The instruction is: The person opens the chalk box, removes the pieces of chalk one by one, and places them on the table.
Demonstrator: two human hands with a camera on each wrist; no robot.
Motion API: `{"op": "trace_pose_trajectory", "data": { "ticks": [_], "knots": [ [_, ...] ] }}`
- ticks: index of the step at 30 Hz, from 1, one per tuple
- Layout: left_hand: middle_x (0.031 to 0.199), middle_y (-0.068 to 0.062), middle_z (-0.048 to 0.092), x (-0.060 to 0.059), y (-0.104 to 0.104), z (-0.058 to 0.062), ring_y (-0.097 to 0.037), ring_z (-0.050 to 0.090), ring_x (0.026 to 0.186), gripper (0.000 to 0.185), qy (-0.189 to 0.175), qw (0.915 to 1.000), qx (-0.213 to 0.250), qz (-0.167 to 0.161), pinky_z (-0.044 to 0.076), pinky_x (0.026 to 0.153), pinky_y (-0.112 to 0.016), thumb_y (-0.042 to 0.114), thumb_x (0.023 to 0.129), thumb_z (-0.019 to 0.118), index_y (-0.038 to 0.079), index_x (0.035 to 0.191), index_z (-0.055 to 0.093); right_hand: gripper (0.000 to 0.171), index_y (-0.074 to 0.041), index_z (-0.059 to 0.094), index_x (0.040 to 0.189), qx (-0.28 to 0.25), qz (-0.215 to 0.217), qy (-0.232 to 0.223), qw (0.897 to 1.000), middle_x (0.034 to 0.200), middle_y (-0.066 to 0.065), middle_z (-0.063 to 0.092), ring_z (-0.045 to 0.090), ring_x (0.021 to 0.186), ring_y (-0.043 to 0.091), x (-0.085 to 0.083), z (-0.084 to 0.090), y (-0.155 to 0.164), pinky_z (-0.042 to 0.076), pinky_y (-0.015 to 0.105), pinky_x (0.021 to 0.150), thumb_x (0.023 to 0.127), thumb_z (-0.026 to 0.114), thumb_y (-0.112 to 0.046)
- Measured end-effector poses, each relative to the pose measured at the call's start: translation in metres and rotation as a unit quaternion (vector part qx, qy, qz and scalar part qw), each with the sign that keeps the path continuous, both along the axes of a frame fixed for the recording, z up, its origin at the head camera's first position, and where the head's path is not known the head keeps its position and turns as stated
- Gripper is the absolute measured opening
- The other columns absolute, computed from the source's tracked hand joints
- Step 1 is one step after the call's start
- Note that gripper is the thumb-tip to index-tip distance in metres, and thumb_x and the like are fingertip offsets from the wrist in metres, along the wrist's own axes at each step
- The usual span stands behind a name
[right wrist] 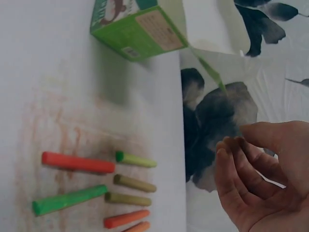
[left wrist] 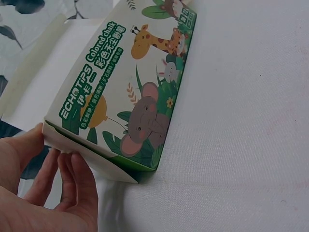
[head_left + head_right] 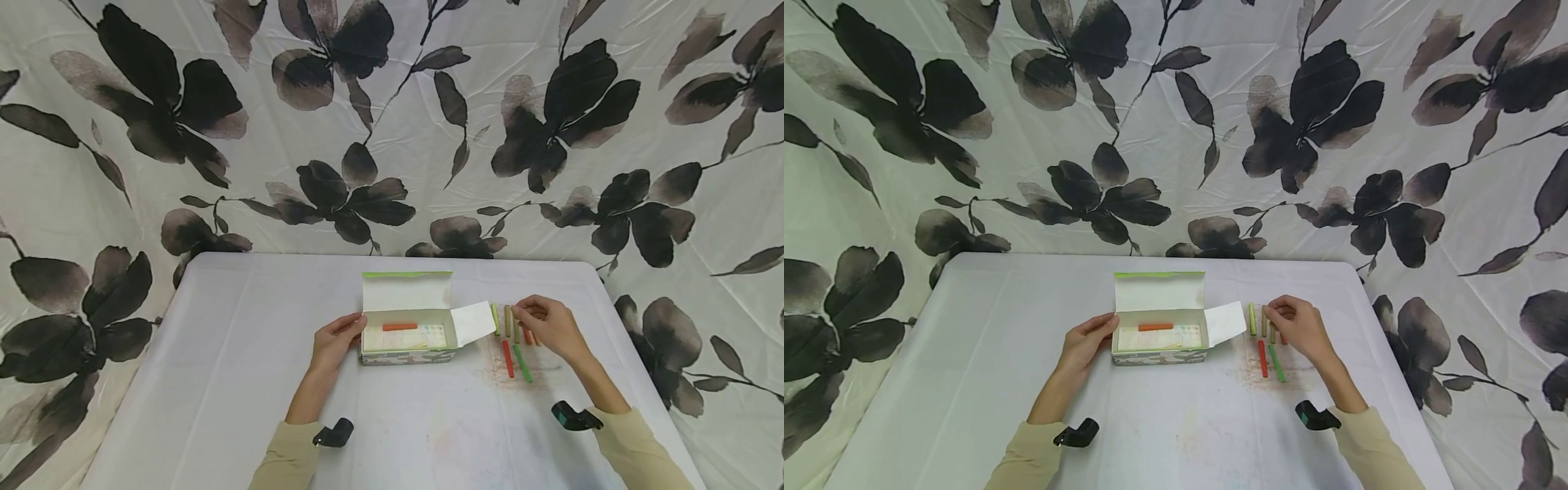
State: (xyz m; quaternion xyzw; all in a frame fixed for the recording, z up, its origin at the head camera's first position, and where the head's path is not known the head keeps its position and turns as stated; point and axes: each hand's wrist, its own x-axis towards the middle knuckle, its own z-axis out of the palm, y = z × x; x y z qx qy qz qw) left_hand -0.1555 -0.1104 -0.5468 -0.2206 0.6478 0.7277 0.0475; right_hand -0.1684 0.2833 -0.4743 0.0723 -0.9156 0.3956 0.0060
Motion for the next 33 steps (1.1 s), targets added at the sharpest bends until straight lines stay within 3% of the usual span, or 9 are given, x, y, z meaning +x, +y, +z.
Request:
{"op": "trace_pose_trajectory", "data": {
  "ticks": [5, 10, 16, 23, 33],
  "knots": [
    [0.107, -0.007, 0.074, 0.0, 0.0, 0.0, -0.01, 0.064, 0.088, 0.04, -0.004, 1.0, -0.005, -0.002, 0.054, 0.072, -0.017, 0.019, 0.092, 0.08, -0.001, 0.125, 0.07, 0.023, 0.004, 0.071, 0.108, -0.022, 0.016, 0.006, 1.0, 0.092, 0.017, 0.073, 0.067, 0.073, 0.009, -0.004, 0.01, -0.012, 0.057, 0.026, 0.067, 0.101, 0.068, -0.018],
    [0.108, -0.007, 0.074, 0.0, 0.0, 0.0, -0.009, 0.064, 0.088, 0.04, -0.008, 0.9999, -0.009, -0.001, 0.054, 0.072, -0.017, 0.019, 0.092, 0.081, 0.0, 0.125, 0.07, 0.024, 0.005, 0.07, 0.111, -0.054, 0.038, -0.003, 0.998, 0.096, 0.019, 0.073, 0.069, 0.078, 0.017, -0.008, 0.014, -0.028, 0.059, 0.03, 0.07, 0.102, 0.068, -0.017],
    [0.107, -0.007, 0.073, 0.0, 0.0, 0.0, -0.008, 0.063, 0.087, 0.04, -0.006, 0.9999, -0.009, -0.003, 0.053, 0.072, -0.017, 0.02, 0.092, 0.08, 0.0, 0.125, 0.07, 0.022, 0.003, 0.071, 0.109, -0.065, 0.05, -0.008, 0.997, 0.098, 0.017, 0.073, 0.071, 0.084, 0.027, -0.015, 0.01, -0.049, 0.059, 0.027, 0.072, 0.101, 0.07, -0.017],
    [0.109, -0.008, 0.073, -0.001, 0.001, 0.0, -0.009, 0.063, 0.087, 0.04, -0.009, 0.9999, -0.008, 0.0, 0.053, 0.072, -0.017, 0.02, 0.092, 0.08, 0.0, 0.125, 0.07, 0.018, 0.0, 0.072, 0.108, -0.079, 0.085, -0.002, 0.993, 0.096, 0.013, 0.074, 0.071, 0.086, 0.026, -0.021, 0.005, -0.072, 0.056, 0.025, 0.074, 0.1, 0.07, -0.016],
    [0.108, -0.008, 0.073, -0.002, 0.0, -0.003, -0.01, 0.064, 0.088, 0.04, -0.008, 1.0, 0.001, 0.002, 0.054, 0.072, -0.018, 0.019, 0.092, 0.081, 0.0, 0.125, 0.07, 0.014, 0.0, 0.072, 0.107, -0.079, 0.145, 0.013, 0.986, 0.098, 0.01, 0.074, 0.072, 0.09, 0.023, -0.026, -0.011, -0.108, 0.059, 0.032, 0.082, 0.096, 0.074, -0.009]
  ]
}}
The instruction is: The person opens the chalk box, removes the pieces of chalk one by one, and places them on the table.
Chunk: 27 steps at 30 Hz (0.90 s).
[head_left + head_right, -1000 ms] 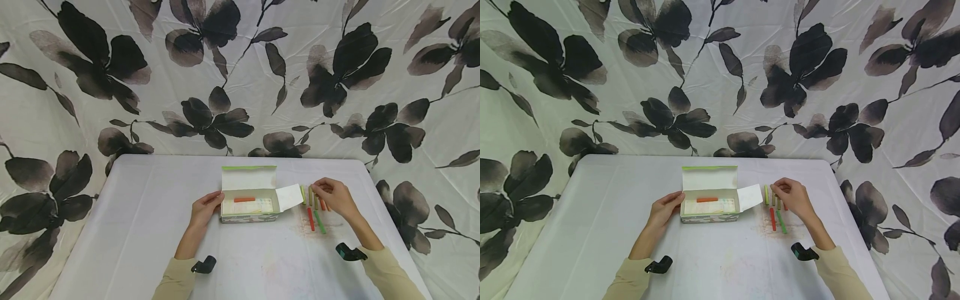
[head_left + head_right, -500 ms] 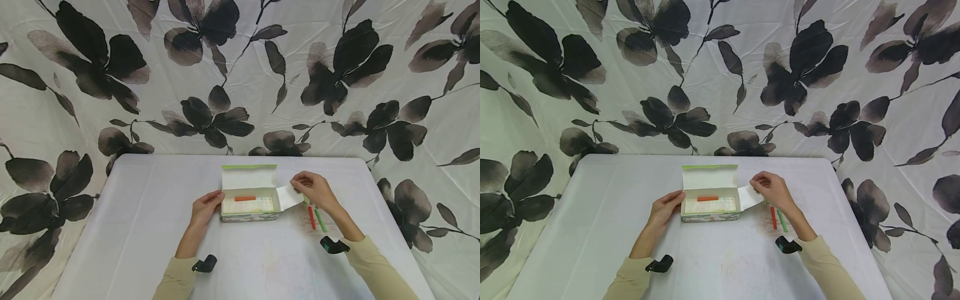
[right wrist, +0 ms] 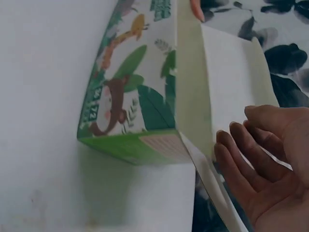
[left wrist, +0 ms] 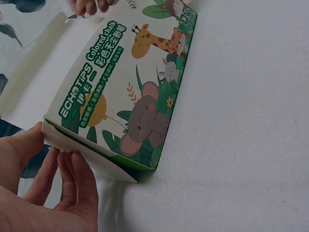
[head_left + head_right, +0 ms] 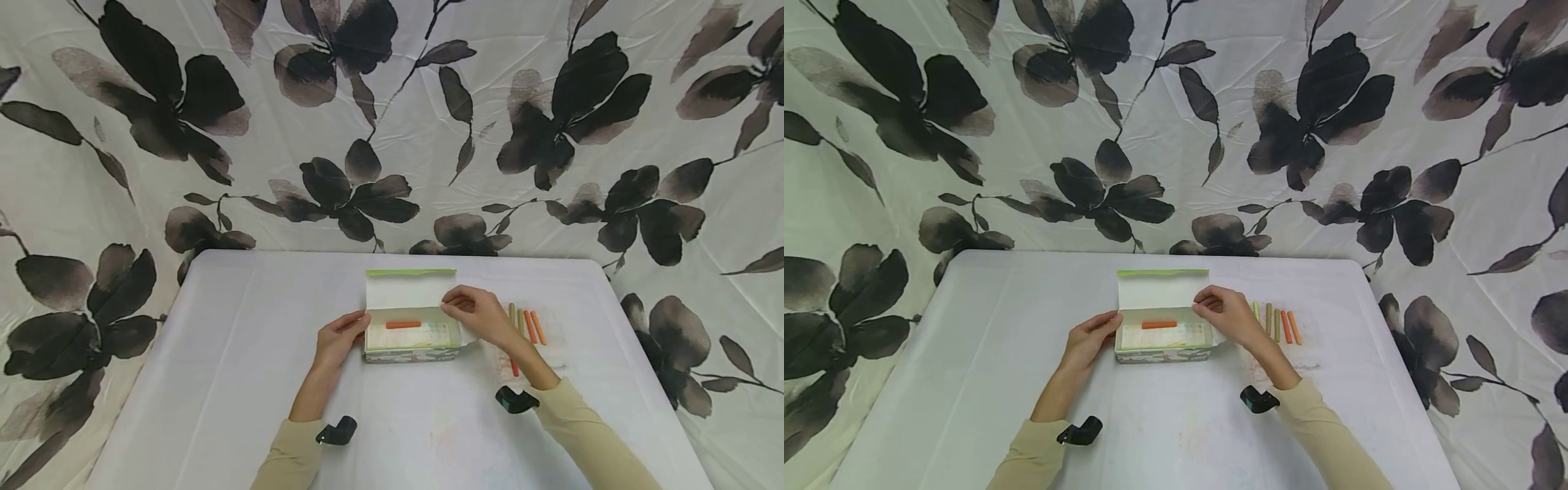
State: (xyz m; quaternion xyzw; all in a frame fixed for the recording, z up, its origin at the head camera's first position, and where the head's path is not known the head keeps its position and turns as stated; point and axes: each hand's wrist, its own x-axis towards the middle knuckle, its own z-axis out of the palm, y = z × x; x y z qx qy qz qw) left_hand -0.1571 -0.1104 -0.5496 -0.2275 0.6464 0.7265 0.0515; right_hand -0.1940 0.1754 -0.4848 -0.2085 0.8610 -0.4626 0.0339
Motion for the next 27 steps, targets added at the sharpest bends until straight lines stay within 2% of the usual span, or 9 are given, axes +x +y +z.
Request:
{"op": "trace_pose_trajectory", "data": {
  "ticks": [13, 18, 24, 27],
  "knots": [
    [0.104, -0.007, 0.074, 0.0, 0.002, 0.002, -0.009, 0.065, 0.085, 0.038, 0.008, 0.9999, 0.01, 0.005, 0.055, 0.071, -0.019, 0.016, 0.092, 0.08, -0.003, 0.124, 0.07, 0.012, 0.006, 0.07, 0.106, 0.034, 0.092, 0.014, 0.995, 0.097, 0.013, 0.073, 0.071, 0.089, 0.024, 0.001, -0.022, -0.037, 0.06, 0.032, 0.081, 0.096, 0.07, -0.001],
    [0.105, -0.008, 0.074, 0.001, 0.001, 0.001, -0.009, 0.065, 0.083, 0.038, 0.011, 0.9999, 0.008, 0.004, 0.055, 0.071, -0.019, 0.017, 0.093, 0.08, -0.003, 0.124, 0.07, 0.015, 0.005, 0.071, 0.109, 0.072, 0.112, 0.018, 0.991, 0.103, 0.012, 0.073, 0.069, 0.094, 0.023, 0.002, -0.031, -0.048, 0.058, 0.034, 0.085, 0.097, 0.07, -0.004],
    [0.103, -0.007, 0.073, 0.001, 0.001, 0.001, -0.014, 0.067, 0.086, 0.038, 0.015, 0.9998, 0.013, 0.004, 0.056, 0.07, -0.019, 0.017, 0.093, 0.08, -0.003, 0.123, 0.07, 0.015, 0.004, 0.072, 0.109, 0.114, 0.133, 0.061, 0.983, 0.103, 0.012, 0.073, 0.065, 0.09, 0.024, 0.003, -0.038, -0.056, 0.056, 0.038, 0.083, 0.097, 0.069, -0.004],
    [0.103, -0.008, 0.073, 0.001, 0.0, 0.002, -0.018, 0.067, 0.091, 0.038, 0.015, 0.9998, 0.015, 0.004, 0.056, 0.071, -0.019, 0.017, 0.093, 0.08, -0.003, 0.123, 0.07, 0.019, 0.005, 0.071, 0.114, 0.122, 0.142, 0.049, 0.981, 0.109, 0.015, 0.073, 0.066, 0.096, 0.028, 0.004, -0.038, -0.058, 0.056, 0.043, 0.088, 0.099, 0.067, -0.005]
  ]
}}
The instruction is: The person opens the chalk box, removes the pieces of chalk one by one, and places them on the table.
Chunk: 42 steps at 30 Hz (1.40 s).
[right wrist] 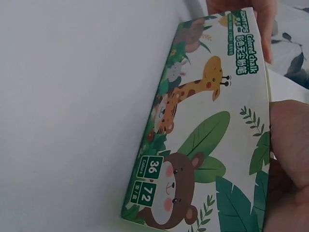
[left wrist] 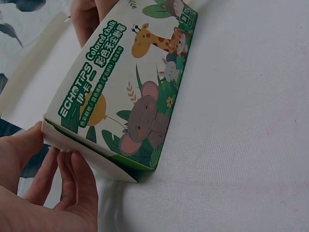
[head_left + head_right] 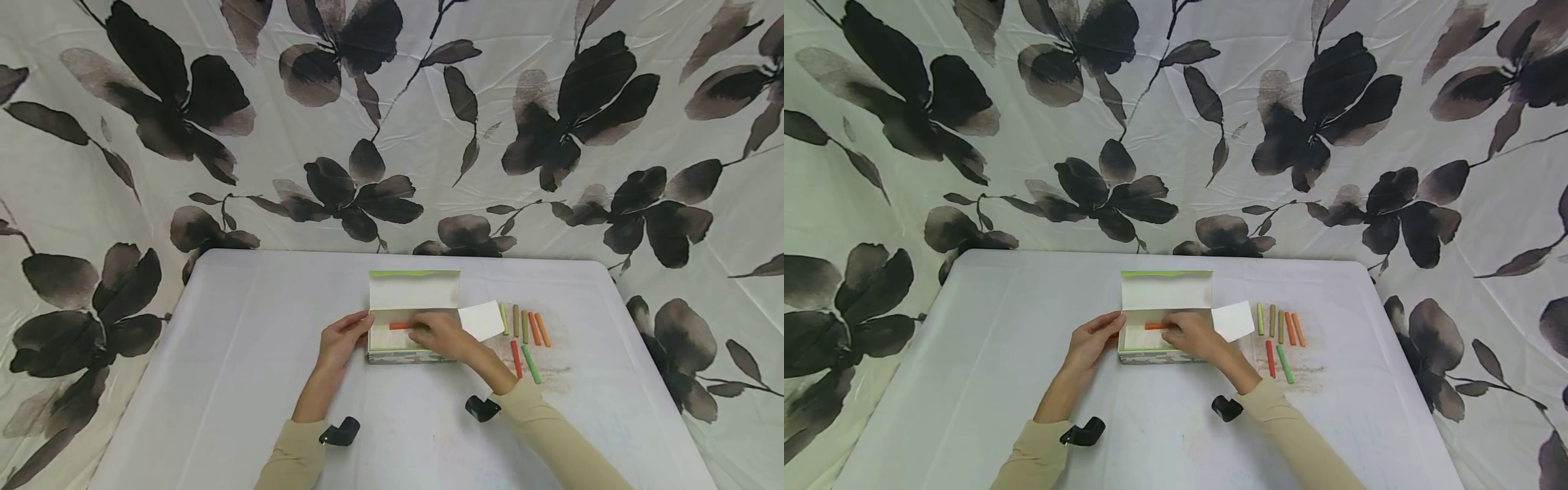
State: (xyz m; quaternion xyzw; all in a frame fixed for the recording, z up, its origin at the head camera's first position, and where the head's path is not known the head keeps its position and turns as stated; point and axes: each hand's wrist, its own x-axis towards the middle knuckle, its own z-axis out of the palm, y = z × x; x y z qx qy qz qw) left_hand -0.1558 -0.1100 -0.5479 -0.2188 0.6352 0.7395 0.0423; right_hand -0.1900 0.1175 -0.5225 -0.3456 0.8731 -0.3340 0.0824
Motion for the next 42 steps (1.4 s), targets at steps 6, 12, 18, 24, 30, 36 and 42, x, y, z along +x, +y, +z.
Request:
{"op": "trace_pose_trajectory", "data": {
  "ticks": [6, 12, 18, 24, 30, 36, 42],
  "knots": [
    [0.104, -0.009, 0.074, 0.001, 0.0, 0.001, -0.017, 0.067, 0.09, 0.039, 0.0, 1.0, -0.001, 0.002, 0.056, 0.071, -0.019, 0.018, 0.092, 0.08, -0.004, 0.123, 0.07, 0.027, 0.009, 0.068, 0.123, 0.029, 0.007, -0.032, 0.999, 0.12, 0.02, 0.07, 0.066, 0.11, 0.033, 0.001, 0.005, -0.001, 0.054, 0.048, 0.094, 0.103, 0.062, -0.007],
    [0.101, -0.007, 0.074, 0.0, 0.0, -0.001, -0.013, 0.067, 0.086, 0.038, 0.008, 0.9999, 0.01, 0.001, 0.056, 0.071, -0.019, 0.015, 0.092, 0.08, -0.006, 0.123, 0.069, 0.022, 0.009, 0.069, 0.118, 0.062, 0.026, -0.016, 0.998, 0.114, 0.019, 0.071, 0.067, 0.104, 0.032, 0.0, 0.011, -0.004, 0.055, 0.045, 0.091, 0.101, 0.063, -0.004],
    [0.1, -0.007, 0.073, 0.001, 0.0, -0.001, -0.014, 0.068, 0.086, 0.038, 0.008, 0.9999, 0.012, 0.003, 0.057, 0.071, -0.019, 0.015, 0.092, 0.08, -0.006, 0.122, 0.07, 0.021, 0.007, 0.069, 0.119, 0.095, 0.041, -0.017, 0.994, 0.109, 0.016, 0.071, 0.065, 0.095, 0.025, -0.004, 0.013, -0.009, 0.055, 0.041, 0.086, 0.101, 0.063, -0.003],
    [0.101, -0.007, 0.074, 0.0, 0.0, -0.002, -0.018, 0.068, 0.09, 0.037, 0.008, 0.9999, 0.006, 0.0, 0.057, 0.072, -0.019, 0.015, 0.092, 0.08, -0.005, 0.122, 0.07, 0.014, 0.001, 0.073, 0.109, 0.175, 0.049, 0.022, 0.983, 0.096, 0.009, 0.07, 0.059, 0.082, 0.019, -0.007, 0.016, -0.02, 0.054, 0.036, 0.079, 0.096, 0.068, 0.001],
    [0.098, -0.005, 0.074, 0.001, 0.0, -0.001, -0.013, 0.067, 0.086, 0.037, 0.011, 0.9999, 0.007, -0.002, 0.056, 0.072, -0.019, 0.016, 0.092, 0.08, -0.005, 0.121, 0.07, 0.007, -0.008, 0.073, 0.099, 0.273, 0.078, 0.174, 0.943, 0.091, 0.005, 0.071, 0.062, 0.076, 0.018, -0.008, 0.013, -0.032, 0.055, 0.031, 0.07, 0.095, 0.071, -0.003],
    [0.098, -0.005, 0.074, 0.0, 0.0, 0.0, -0.012, 0.067, 0.085, 0.037, 0.012, 0.9999, 0.009, -0.003, 0.056, 0.071, -0.019, 0.015, 0.092, 0.08, -0.005, 0.122, 0.07, 0.005, -0.015, 0.075, 0.097, 0.338, 0.113, 0.29, 0.888, 0.089, -0.002, 0.073, 0.064, 0.073, 0.011, -0.011, 0.008, -0.043, 0.055, 0.027, 0.064, 0.093, 0.075, -0.013],
    [0.099, -0.006, 0.073, 0.001, -0.002, 0.001, -0.012, 0.067, 0.087, 0.036, 0.013, 0.9999, 0.008, -0.005, 0.056, 0.071, -0.018, 0.014, 0.092, 0.08, -0.004, 0.121, 0.071, 0.009, -0.017, 0.075, 0.094, 0.359, 0.12, 0.308, 0.873, 0.089, -0.004, 0.073, 0.066, 0.073, 0.011, -0.011, 0.007, -0.048, 0.057, 0.027, 0.065, 0.089, 0.079, -0.012]
  ]
}}
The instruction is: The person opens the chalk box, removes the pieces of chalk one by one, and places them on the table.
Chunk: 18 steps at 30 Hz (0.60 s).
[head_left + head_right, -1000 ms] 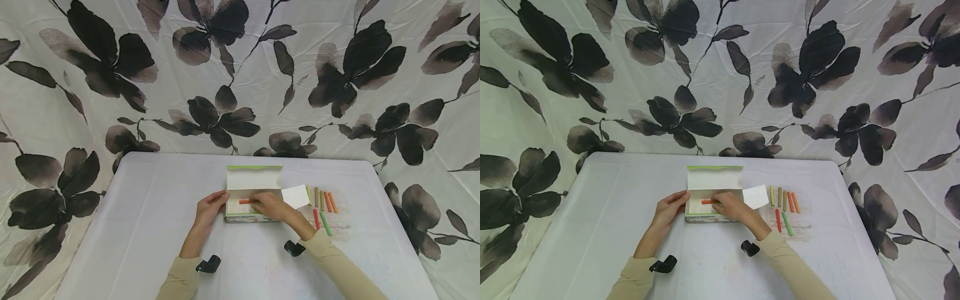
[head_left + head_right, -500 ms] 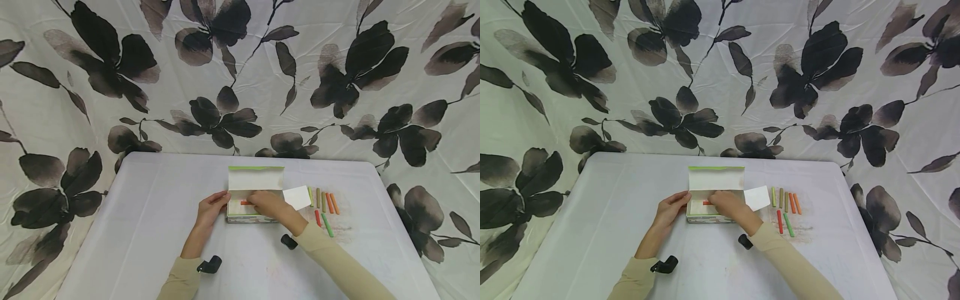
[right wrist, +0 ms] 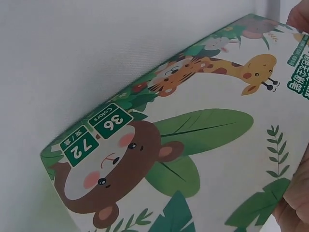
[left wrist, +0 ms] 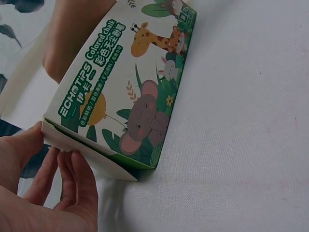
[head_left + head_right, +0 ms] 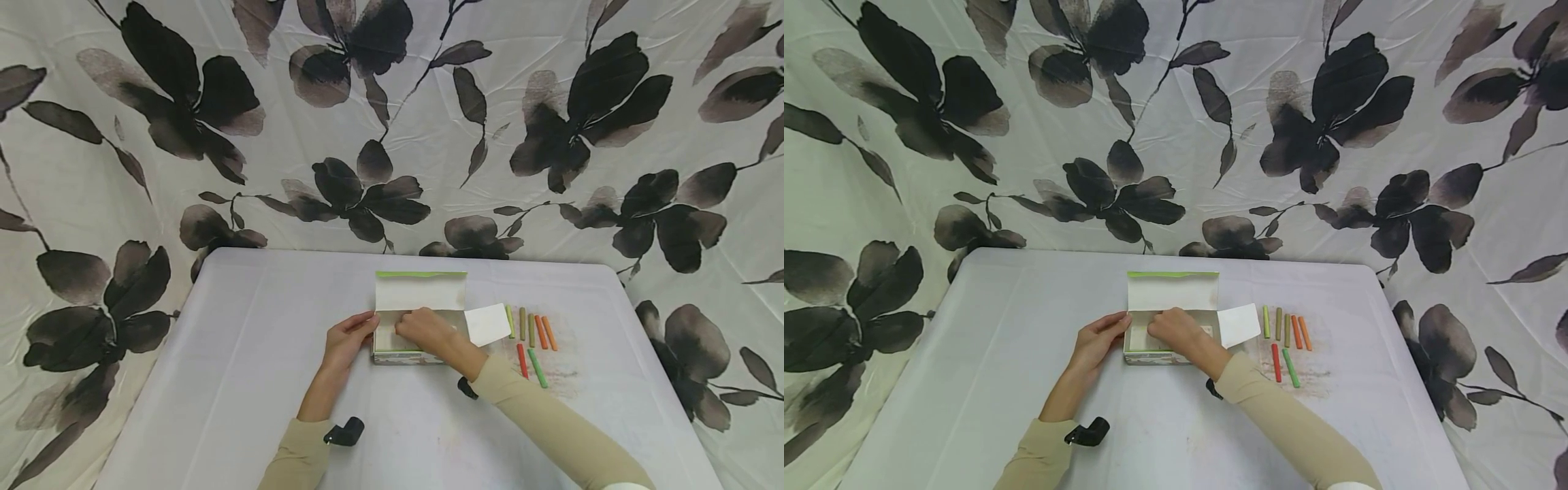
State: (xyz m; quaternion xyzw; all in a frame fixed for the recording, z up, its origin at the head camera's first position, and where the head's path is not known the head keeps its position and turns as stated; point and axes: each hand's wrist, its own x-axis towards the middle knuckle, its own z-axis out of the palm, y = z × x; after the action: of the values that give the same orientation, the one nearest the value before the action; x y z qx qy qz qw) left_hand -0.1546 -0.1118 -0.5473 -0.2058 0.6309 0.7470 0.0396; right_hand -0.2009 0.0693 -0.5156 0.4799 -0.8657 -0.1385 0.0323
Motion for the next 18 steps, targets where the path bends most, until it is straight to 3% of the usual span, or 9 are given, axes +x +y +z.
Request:
{"op": "trace_pose_trajectory", "data": {
  "ticks": [4, 8, 11, 14, 18],
  "knots": [
    [0.1, -0.006, 0.074, -0.001, 0.002, 0.0, -0.012, 0.067, 0.087, 0.037, -0.003, 1.0, -0.007, -0.001, 0.056, 0.071, -0.019, 0.016, 0.091, 0.081, -0.004, 0.121, 0.071, 0.006, -0.015, 0.075, 0.097, -0.017, -0.009, -0.018, 1.0, 0.091, -0.001, 0.072, 0.066, 0.075, 0.013, 0.001, 0.001, 0.005, 0.057, 0.028, 0.065, 0.092, 0.075, -0.012],
    [0.1, -0.006, 0.074, -0.002, 0.002, 0.0, -0.013, 0.067, 0.086, 0.036, -0.009, 0.9998, -0.019, 0.0, 0.055, 0.071, -0.019, 0.017, 0.091, 0.081, -0.002, 0.121, 0.072, 0.002, -0.012, 0.072, 0.098, -0.063, -0.038, -0.072, 0.995, 0.09, 0.002, 0.069, 0.065, 0.076, 0.017, 0.002, 0.004, 0.014, 0.057, 0.032, 0.064, 0.097, 0.071, -0.011],
    [0.099, -0.006, 0.074, -0.001, 0.002, 0.001, -0.014, 0.067, 0.086, 0.036, -0.009, 0.9997, -0.021, 0.002, 0.055, 0.07, -0.019, 0.016, 0.091, 0.081, -0.003, 0.12, 0.072, 0.005, -0.011, 0.069, 0.095, -0.113, -0.07, -0.137, 0.982, 0.086, 0.001, 0.065, 0.058, 0.069, 0.016, 0.002, 0.007, 0.023, 0.052, 0.032, 0.061, 0.097, 0.071, -0.007],
    [0.099, -0.006, 0.074, -0.001, 0.002, 0.002, -0.013, 0.067, 0.085, 0.036, -0.008, 0.9997, -0.022, 0.003, 0.055, 0.07, -0.019, 0.016, 0.092, 0.08, -0.004, 0.121, 0.071, 0.007, -0.01, 0.067, 0.094, -0.164, -0.095, -0.197, 0.962, 0.082, -0.001, 0.062, 0.05, 0.067, 0.015, 0.001, 0.011, 0.033, 0.046, 0.029, 0.06, 0.096, 0.071, -0.005],
    [0.099, -0.006, 0.074, 0.0, 0.002, 0.003, -0.012, 0.066, 0.083, 0.037, -0.005, 0.9997, -0.023, 0.0, 0.056, 0.07, -0.02, 0.016, 0.092, 0.08, -0.005, 0.121, 0.071, 0.009, -0.008, 0.07, 0.102, -0.227, -0.108, -0.252, 0.935, 0.087, 0.001, 0.066, 0.055, 0.075, 0.014, 0.001, 0.015, 0.047, 0.05, 0.028, 0.068, 0.095, 0.071, -0.002]
  ]
}}
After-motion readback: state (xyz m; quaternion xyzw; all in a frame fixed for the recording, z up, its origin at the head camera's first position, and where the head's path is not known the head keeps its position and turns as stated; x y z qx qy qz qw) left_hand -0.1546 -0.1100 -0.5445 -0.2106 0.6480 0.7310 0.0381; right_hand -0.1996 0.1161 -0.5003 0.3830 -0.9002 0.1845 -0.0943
